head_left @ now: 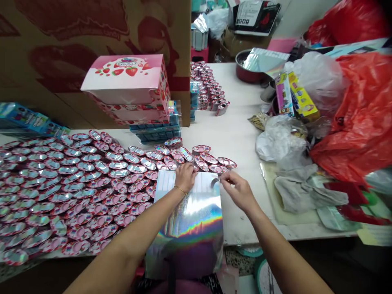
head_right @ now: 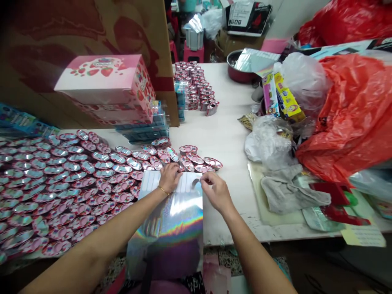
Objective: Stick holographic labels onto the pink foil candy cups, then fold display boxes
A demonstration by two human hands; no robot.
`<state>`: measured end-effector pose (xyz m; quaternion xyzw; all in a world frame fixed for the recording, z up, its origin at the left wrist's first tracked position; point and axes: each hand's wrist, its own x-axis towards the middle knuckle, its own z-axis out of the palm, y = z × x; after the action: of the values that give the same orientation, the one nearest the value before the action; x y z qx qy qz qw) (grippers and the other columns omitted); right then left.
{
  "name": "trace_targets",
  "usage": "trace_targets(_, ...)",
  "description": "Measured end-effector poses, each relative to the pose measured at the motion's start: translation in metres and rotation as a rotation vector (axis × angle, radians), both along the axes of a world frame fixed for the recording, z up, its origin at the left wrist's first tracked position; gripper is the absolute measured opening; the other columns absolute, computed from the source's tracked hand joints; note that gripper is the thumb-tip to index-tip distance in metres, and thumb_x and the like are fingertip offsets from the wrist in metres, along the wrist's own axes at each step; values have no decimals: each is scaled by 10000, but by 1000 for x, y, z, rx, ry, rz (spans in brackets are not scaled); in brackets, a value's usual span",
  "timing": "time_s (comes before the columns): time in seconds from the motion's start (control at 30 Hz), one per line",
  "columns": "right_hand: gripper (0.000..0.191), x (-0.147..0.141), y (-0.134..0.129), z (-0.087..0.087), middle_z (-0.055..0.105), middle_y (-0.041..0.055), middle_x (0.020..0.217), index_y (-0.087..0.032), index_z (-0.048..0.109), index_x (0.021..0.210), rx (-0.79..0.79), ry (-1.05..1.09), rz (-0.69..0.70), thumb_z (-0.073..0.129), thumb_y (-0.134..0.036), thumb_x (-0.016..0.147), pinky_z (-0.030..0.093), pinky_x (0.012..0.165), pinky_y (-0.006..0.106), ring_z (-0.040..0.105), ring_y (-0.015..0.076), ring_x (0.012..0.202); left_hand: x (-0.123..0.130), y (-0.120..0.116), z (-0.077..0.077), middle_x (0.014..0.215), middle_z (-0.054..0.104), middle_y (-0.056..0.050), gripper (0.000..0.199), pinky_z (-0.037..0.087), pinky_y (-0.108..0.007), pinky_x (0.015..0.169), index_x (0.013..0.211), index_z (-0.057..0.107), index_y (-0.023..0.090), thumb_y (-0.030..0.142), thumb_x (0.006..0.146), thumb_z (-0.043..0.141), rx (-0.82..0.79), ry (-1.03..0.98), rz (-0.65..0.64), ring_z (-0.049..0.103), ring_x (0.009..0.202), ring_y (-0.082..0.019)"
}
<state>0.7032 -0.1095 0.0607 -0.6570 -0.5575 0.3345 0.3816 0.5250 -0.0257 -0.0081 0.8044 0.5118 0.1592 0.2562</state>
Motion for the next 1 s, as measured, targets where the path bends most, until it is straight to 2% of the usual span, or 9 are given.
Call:
trace_targets(0.1,160,6,19,4,576,-6,624,-167,572,715,-191,390,-182,570,-325,691,404,567,245,532,126,612,3,4,7,1063,598,-33,177,298,-345,927,865,630,217,295,808,482,-91,-183,64,462,1059,-192)
trace_targets(0.23,201,6,46,-10,554,-29,532,-158,564,649,-246,623,-338,646,-334,596,375,498,215,499,94,506,14,13,22,877,661,-62,473,402,-272,709,884,647,155,490,846,316,-548,-622,272,572,827,-159)
trace_targets(0.3,217,5,53,-16,552,-37,517,-159,564,637,-251,670,-356,673,-334,571,355,470,203,472,75,463,21,18,29,753,658,-54,482,378,-232,599,832,650,126,561,754,458,-749,-753,339,561,671,-126)
trace_targets(0.37,239,5,56,-19,562,-37,519,-159,571,641,-248,689,-354,698,-342,554,349,464,199,466,67,449,27,22,32,687,639,-27,436,340,-201,538,802,641,120,508,603,662,-845,-822,386,515,577,-84)
trace_targets(0.43,259,5,58,-19,584,-27,537,-158,583,657,-244,694,-333,712,-356,551,352,469,199,476,68,454,31,26,33,643,612,2,450,299,-182,485,822,626,130,451,526,735,-883,-857,442,471,518,-55)
trace_targets(0.63,281,7,64,-19,595,-19,525,-159,583,661,-236,719,-322,718,-383,558,331,451,199,472,69,435,34,35,35,643,570,1,416,174,-164,375,769,620,119,475,571,701,-1028,-852,393,395,444,-20)
trace_targets(0.83,300,8,69,-21,586,-18,516,-161,572,664,-262,762,-300,716,-394,543,297,425,196,449,70,420,43,42,36,572,527,22,319,155,-150,357,721,567,116,380,606,703,-1177,-895,475,372,399,-11)
trace_targets(0.9,299,9,73,-26,577,-24,509,-164,569,667,-269,728,-301,703,-406,552,282,410,199,430,71,402,44,45,31,534,511,29,259,144,-151,358,680,544,119,321,619,695,-1149,-927,477,363,391,-14)
trace_targets(1.0,270,8,88,-42,575,-21,535,-168,582,658,-214,594,-368,669,-412,581,332,445,223,462,96,442,44,56,19,495,480,44,183,205,-156,380,659,542,125,282,666,637,-936,-901,553,367,395,-28)
